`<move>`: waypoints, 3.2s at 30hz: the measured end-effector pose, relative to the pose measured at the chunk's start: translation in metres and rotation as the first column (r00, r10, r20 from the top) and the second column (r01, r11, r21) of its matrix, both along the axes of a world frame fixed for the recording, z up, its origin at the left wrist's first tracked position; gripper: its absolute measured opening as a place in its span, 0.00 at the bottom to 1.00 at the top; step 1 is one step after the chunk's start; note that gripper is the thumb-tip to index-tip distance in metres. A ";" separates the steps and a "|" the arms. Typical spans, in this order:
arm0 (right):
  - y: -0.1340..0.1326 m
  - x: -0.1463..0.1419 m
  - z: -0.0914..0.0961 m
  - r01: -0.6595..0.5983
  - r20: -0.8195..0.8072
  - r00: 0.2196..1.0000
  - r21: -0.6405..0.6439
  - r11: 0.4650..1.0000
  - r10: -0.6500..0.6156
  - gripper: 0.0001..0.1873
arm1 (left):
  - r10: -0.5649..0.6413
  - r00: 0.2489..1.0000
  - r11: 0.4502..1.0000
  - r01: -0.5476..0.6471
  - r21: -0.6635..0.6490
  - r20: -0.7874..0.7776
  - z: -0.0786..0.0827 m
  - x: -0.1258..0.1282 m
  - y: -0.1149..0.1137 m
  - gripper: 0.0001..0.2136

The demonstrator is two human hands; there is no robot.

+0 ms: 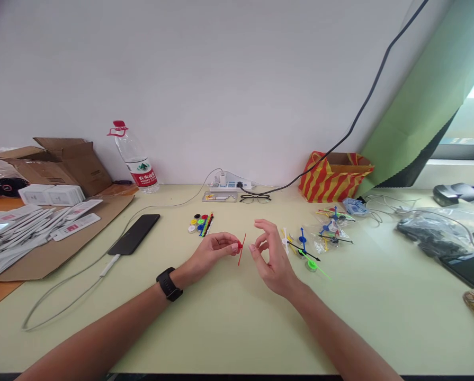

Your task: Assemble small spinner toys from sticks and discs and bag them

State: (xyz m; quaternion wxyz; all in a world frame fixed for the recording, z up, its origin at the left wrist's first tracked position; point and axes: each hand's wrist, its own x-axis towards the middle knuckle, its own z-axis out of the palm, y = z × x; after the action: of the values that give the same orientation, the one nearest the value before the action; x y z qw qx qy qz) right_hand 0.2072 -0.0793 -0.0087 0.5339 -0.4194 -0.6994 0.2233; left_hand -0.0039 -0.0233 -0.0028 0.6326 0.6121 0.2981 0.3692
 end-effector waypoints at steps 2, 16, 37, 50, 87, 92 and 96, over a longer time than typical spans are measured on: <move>-0.001 -0.002 -0.001 0.019 -0.012 1.000 0.013 1.000 -0.019 0.28 | 0.001 1.000 1.000 -0.001 -0.002 0.005 0.000 0.000 0.000 0.13; 0.005 0.008 0.009 -0.250 -0.254 0.954 -0.384 0.889 0.158 0.12 | 0.007 1.000 1.000 -0.007 0.018 0.025 0.001 0.001 -0.001 0.12; 0.007 0.002 0.001 -0.220 -0.096 0.975 -0.310 0.925 0.200 0.08 | -0.047 0.999 0.999 0.047 -0.004 -0.025 0.005 0.002 -0.005 0.15; 0.026 0.046 0.011 0.387 0.400 0.850 -0.035 0.921 -0.342 0.13 | 0.006 0.989 0.982 0.022 0.186 -0.148 -0.005 0.002 -0.004 0.12; -0.021 0.097 -0.016 0.290 0.424 0.901 -0.427 0.857 -0.093 0.25 | 0.154 0.871 0.781 0.182 0.597 -0.467 -0.008 -0.003 -0.010 0.21; -0.014 0.059 0.005 0.026 0.273 0.955 -0.463 0.886 0.114 0.33 | 0.142 0.877 0.776 0.190 0.602 -0.460 -0.005 -0.003 -0.012 0.18; -0.001 0.059 0.017 0.011 0.327 0.933 -0.445 0.895 0.151 0.29 | 0.166 0.872 0.767 0.180 0.616 -0.461 -0.002 -0.006 -0.012 0.19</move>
State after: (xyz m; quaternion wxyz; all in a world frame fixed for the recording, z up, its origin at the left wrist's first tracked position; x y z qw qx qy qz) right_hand 0.2658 -0.0804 0.0078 0.2826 -0.5361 -0.7300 0.3159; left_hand -0.0099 -0.0349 -0.0048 0.2895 0.8646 0.3017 0.2787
